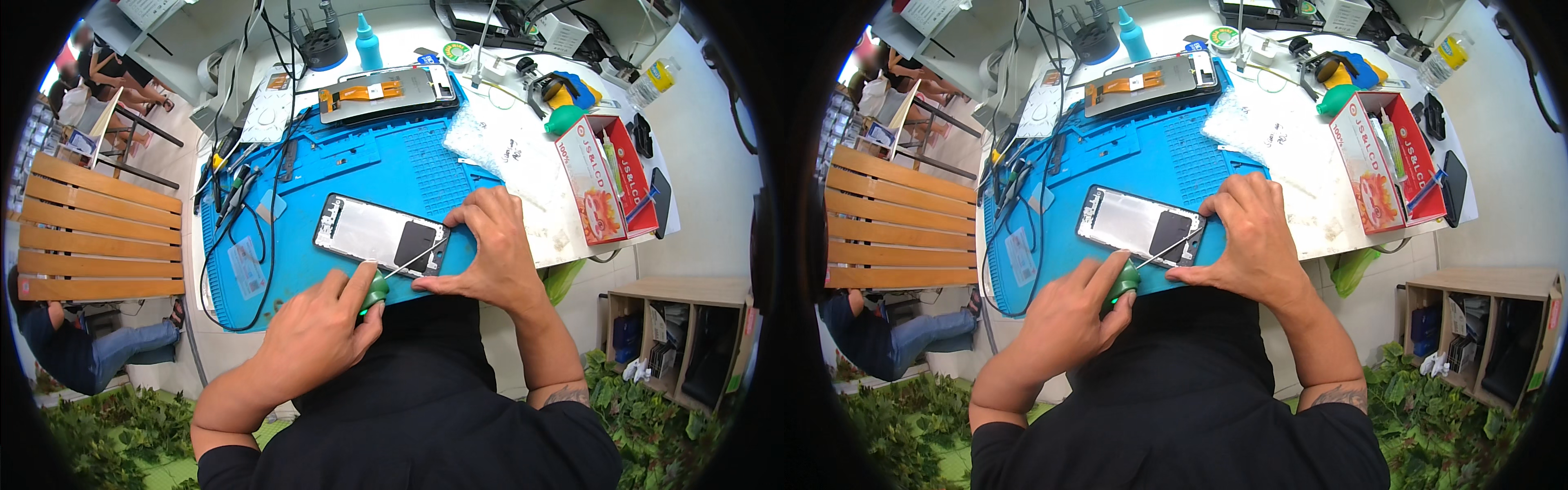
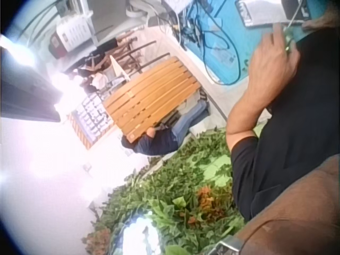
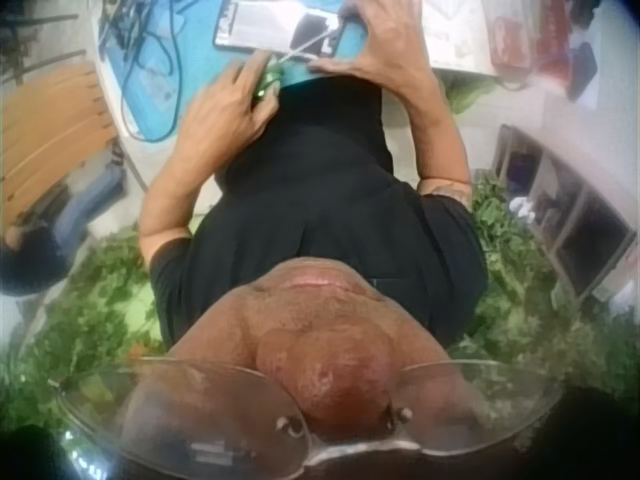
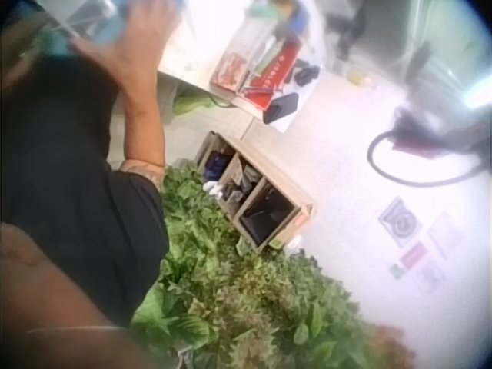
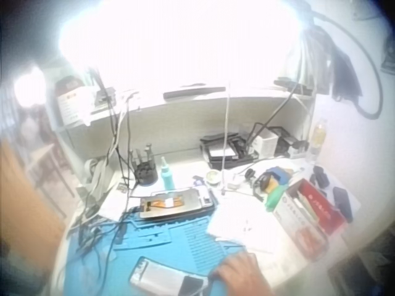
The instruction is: The person disassembles a mobile phone by removing internal components and unscrewing parts with a screwdriver and a metal tool.
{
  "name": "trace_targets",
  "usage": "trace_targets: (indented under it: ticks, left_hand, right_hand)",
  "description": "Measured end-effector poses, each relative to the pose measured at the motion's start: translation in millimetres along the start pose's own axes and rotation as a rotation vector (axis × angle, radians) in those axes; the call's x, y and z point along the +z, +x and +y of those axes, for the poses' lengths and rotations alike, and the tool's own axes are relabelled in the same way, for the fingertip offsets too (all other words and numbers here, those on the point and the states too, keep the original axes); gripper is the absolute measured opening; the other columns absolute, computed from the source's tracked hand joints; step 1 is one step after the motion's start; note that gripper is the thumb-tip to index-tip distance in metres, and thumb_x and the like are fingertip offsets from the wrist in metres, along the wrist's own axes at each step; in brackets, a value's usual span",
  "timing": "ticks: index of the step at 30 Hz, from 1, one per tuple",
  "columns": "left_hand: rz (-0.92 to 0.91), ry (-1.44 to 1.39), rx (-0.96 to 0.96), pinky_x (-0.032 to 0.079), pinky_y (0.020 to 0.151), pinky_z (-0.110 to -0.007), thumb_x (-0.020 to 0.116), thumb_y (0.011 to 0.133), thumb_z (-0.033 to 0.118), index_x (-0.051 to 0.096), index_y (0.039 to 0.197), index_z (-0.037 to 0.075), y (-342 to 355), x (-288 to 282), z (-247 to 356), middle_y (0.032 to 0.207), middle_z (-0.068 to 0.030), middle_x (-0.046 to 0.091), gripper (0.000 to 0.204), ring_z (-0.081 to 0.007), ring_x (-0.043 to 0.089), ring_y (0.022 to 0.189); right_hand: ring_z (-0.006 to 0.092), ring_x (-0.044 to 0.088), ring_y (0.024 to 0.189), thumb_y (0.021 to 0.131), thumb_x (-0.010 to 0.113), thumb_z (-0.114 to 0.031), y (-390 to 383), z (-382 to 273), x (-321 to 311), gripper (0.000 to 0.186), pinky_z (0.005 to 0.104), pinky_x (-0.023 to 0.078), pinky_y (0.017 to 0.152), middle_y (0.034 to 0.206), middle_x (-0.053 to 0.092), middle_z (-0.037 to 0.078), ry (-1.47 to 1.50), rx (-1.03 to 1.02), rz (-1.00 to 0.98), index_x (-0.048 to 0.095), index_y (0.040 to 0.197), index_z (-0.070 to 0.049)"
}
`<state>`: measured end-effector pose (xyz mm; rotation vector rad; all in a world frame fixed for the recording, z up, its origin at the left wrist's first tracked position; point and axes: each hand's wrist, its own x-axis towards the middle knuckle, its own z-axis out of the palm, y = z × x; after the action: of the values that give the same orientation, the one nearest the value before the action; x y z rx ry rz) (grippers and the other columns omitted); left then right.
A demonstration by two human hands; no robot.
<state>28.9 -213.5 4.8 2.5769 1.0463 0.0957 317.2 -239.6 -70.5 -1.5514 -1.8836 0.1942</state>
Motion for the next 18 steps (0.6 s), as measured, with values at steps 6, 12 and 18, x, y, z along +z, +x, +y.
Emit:
trace_targets:
  ticks: [6, 12, 18]
  left_hand:
    - [-0.005, 0.004, -0.014, 0.064, 0.068, -0.051, 0.078, 0.107, 0.028, 0.064, 0.153, 0.002, 4.9, -1.0, 3.1, 0.100, -0.0185, 0.070, 0.055, -0.0405, 0.079, 0.083]
    - [-0.004, 0.005, -0.031, 0.064, 0.068, -0.052, 0.078, 0.107, 0.028, 0.064, 0.152, 0.002, 6.8, -0.2, 3.9, 0.100, -0.0198, 0.070, 0.054, -0.0412, 0.080, 0.082]
    - [0.003, 0.002, -0.044, 0.065, 0.067, -0.052, 0.078, 0.107, 0.027, 0.065, 0.150, 0.001, 8.1, -0.6, 5.1, 0.100, -0.0210, 0.072, 0.052, -0.0419, 0.080, 0.081]
  right_hand:
    - [0.0328, 0.058, 0.115, 0.059, 0.109, -0.063, -0.2, 0.2, 0.8, 0.079, 0.0490, 0.043, 0.105, 0.111, 0.064, 0.009, -0.004, 0.001, 0.002, 0.075, 0.102, -0.006]
    - [0.0326, 0.057, 0.114, 0.058, 0.109, -0.063, 0.3, 0.2, 0.6, 0.080, 0.0491, 0.043, 0.106, 0.111, 0.064, 0.009, -0.011, -0.003, 0.001, 0.075, 0.102, -0.005]
    - [0.0322, 0.057, 0.115, 0.058, 0.109, -0.063, 1.3, -0.9, -0.6, 0.081, 0.0491, 0.043, 0.106, 0.110, 0.063, 0.008, -0.013, 0.013, -0.015, 0.075, 0.102, -0.006]
